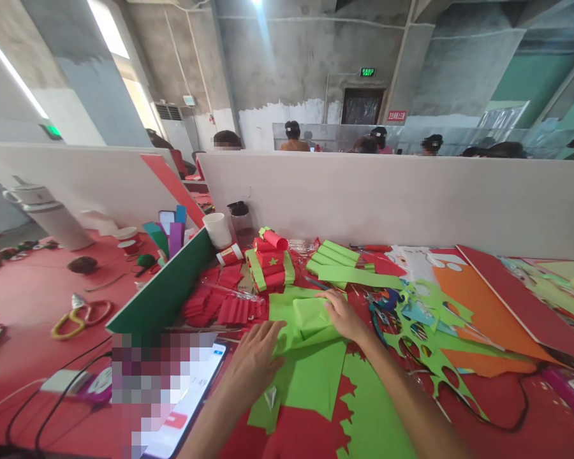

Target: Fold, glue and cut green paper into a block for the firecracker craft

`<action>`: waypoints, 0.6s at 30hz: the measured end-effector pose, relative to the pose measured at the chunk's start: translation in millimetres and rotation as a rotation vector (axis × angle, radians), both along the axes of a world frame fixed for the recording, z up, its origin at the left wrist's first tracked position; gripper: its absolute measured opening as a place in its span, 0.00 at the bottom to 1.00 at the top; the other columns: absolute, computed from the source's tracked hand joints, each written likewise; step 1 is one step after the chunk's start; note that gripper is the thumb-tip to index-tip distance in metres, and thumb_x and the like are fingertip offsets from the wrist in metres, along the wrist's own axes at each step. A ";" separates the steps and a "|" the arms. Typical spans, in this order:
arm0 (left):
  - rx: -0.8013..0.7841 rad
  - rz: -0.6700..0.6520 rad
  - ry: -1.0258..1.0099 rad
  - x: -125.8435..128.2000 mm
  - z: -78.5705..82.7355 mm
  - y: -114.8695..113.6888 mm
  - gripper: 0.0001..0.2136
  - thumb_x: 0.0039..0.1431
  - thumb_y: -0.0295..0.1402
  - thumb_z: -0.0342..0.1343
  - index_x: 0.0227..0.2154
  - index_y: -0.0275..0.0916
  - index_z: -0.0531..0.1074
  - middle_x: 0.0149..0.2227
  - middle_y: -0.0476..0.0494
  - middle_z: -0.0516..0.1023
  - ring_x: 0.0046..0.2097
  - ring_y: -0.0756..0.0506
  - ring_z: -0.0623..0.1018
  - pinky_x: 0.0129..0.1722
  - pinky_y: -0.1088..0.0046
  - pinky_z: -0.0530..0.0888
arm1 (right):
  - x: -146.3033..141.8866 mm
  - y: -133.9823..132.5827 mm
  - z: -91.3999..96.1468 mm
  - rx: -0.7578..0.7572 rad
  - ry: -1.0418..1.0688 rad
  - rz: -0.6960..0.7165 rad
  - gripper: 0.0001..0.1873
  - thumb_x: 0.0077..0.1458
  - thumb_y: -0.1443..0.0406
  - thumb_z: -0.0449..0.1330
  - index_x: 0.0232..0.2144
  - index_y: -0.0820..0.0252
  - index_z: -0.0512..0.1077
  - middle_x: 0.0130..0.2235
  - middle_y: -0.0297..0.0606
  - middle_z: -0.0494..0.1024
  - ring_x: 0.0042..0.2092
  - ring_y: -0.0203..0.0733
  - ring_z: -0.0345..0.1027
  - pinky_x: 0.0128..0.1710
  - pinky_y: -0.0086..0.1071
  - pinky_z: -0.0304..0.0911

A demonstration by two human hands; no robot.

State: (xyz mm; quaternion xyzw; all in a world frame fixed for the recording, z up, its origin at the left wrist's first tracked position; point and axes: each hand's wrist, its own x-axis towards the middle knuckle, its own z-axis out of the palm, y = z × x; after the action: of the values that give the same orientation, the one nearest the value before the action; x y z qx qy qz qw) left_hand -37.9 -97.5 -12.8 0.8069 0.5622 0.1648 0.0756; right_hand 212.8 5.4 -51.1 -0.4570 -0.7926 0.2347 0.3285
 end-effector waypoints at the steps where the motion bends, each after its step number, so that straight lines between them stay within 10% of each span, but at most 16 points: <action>1: -0.019 -0.003 0.029 0.6 -4.9 -0.5 0.25 0.52 0.25 0.62 0.54 0.44 0.66 0.51 0.42 0.76 0.53 0.37 0.73 0.50 0.61 0.68 | 0.1 0.6 -0.6 0.007 0.000 0.003 0.19 0.64 0.69 0.46 0.52 0.55 0.71 0.51 0.42 0.74 0.56 0.46 0.63 0.59 0.46 0.57; 5: -0.034 -0.063 0.048 8.8 -10.6 10.5 0.05 0.61 0.27 0.55 0.37 0.43 0.75 0.37 0.45 0.80 0.43 0.40 0.77 0.43 0.64 0.68 | 1.3 1.7 -1.2 0.039 -0.032 0.032 0.20 0.63 0.70 0.47 0.53 0.55 0.71 0.50 0.42 0.75 0.56 0.47 0.63 0.59 0.47 0.56; 18: 0.103 -0.001 -0.049 8.0 -10.8 39.8 0.06 0.63 0.27 0.49 0.33 0.39 0.71 0.38 0.42 0.76 0.41 0.41 0.74 0.40 0.66 0.67 | -4.1 2.6 -3.4 0.075 -0.072 -0.065 0.21 0.64 0.71 0.45 0.53 0.56 0.71 0.49 0.42 0.76 0.53 0.48 0.65 0.56 0.46 0.58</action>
State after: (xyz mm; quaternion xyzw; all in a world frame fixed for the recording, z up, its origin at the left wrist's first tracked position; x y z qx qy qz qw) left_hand -29.9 -57.8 -23.7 0.8057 0.5505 0.2132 0.0480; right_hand 208.7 7.9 -54.5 -0.4782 -0.7968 0.1775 0.3239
